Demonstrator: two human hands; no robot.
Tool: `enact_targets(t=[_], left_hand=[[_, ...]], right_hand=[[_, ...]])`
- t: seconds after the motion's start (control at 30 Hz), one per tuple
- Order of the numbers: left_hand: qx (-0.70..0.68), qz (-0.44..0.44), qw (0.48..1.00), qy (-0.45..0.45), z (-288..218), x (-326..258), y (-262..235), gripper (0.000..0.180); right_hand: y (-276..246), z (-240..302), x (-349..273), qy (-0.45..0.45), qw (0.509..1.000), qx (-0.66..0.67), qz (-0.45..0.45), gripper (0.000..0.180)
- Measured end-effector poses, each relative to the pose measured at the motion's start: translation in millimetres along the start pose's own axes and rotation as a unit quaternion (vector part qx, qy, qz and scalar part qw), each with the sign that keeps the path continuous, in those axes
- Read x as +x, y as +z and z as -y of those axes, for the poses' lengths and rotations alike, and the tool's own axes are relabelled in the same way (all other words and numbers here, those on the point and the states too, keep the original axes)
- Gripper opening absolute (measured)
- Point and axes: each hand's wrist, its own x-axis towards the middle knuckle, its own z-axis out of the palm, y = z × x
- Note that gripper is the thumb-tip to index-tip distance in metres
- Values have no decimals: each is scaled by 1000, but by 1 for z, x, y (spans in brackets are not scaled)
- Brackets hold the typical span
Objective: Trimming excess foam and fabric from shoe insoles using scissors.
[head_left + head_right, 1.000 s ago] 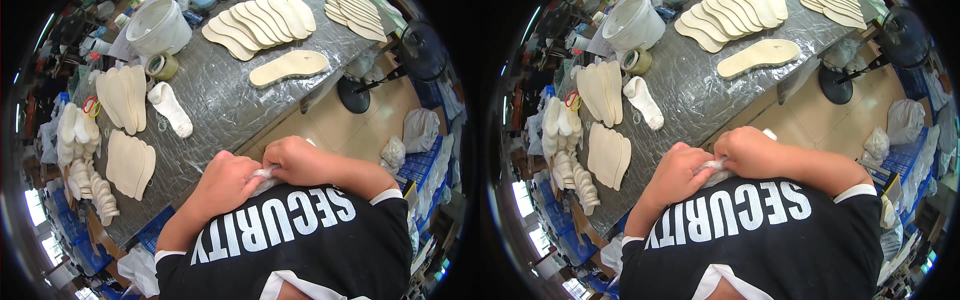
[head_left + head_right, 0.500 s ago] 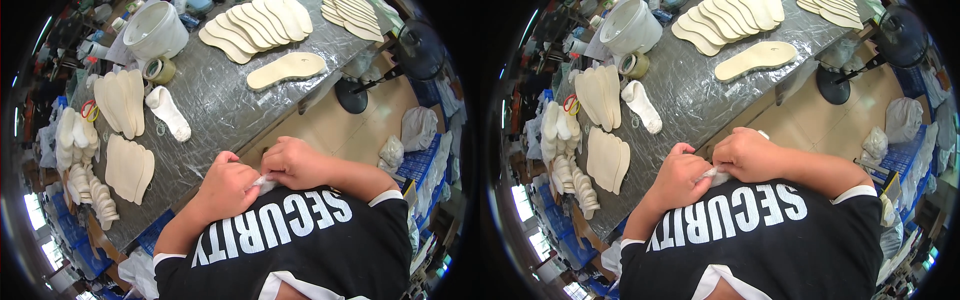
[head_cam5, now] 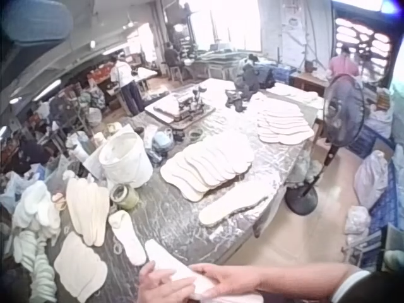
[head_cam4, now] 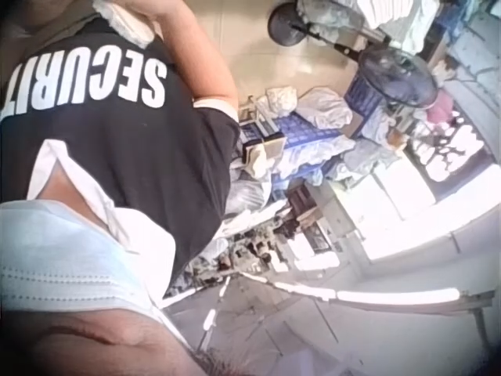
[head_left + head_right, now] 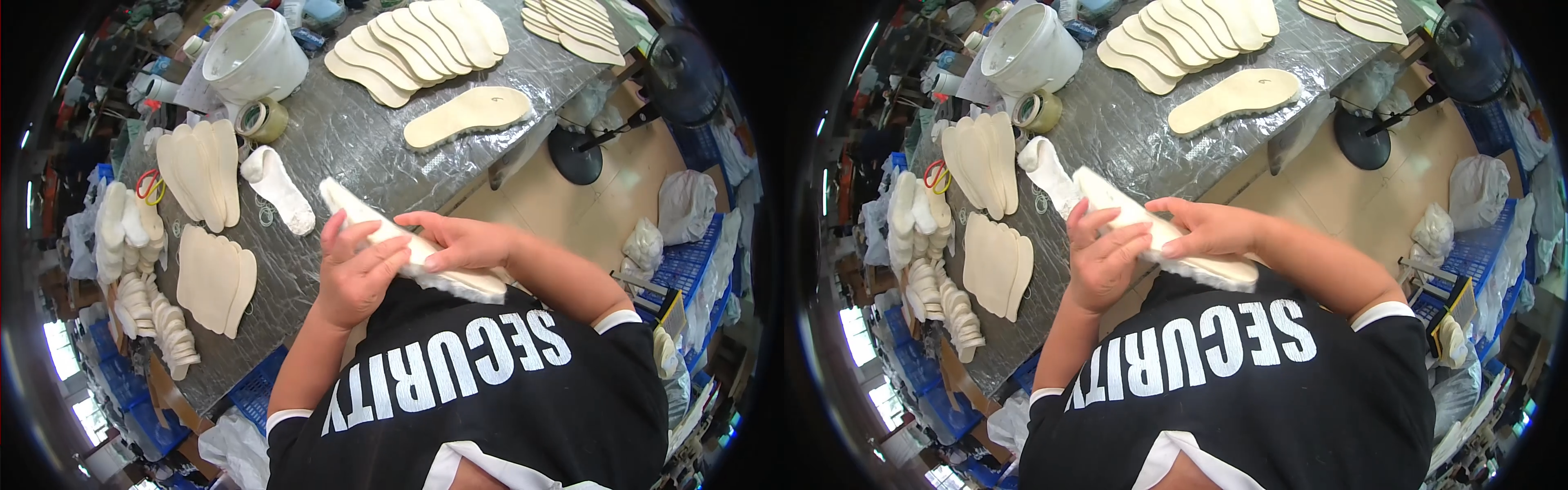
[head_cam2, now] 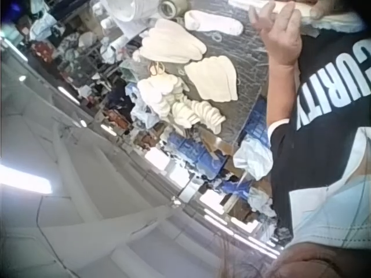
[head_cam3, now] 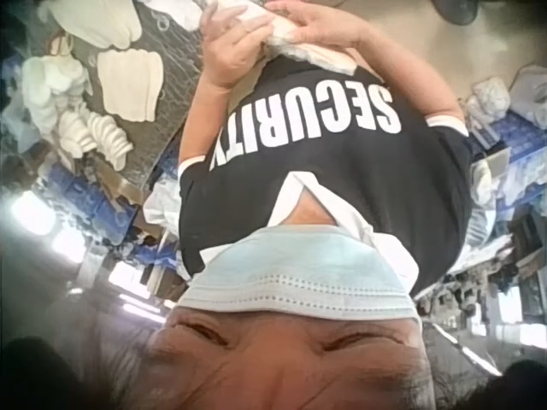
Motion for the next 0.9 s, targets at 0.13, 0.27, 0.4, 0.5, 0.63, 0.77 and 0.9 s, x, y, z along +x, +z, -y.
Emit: enact_targets(t=[0.13, 0.27, 0.4, 0.5, 0.63, 0.77, 0.9], left_hand=[[25, -166, 967, -191, -6, -9, 19, 26], [-448, -171, 740, -471, -17, -10, 24, 14], [-543, -181, 662, -483, -10, -8, 33, 13], [-538, -184, 670, -478, -8, -12, 40, 12], [-432, -165, 754, -466, -12, -13, 44, 12], [-588, -244, 600, -485, -13, -12, 51, 17], [-562, -191, 627, -505, -11, -5, 42, 22]], right_hand=[[17, -11, 22, -103, 980, 82, -148, 98], [27, -10, 30, -159, 956, 37, -243, 98], [34, -13, 38, -189, 947, -27, -258, 99], [37, -13, 40, -179, 957, 73, -217, 100], [37, -28, 47, -198, 944, 87, -247, 100], [35, -31, 50, -262, 905, -3, -334, 88], [35, -37, 51, -245, 906, 122, -323, 72]])
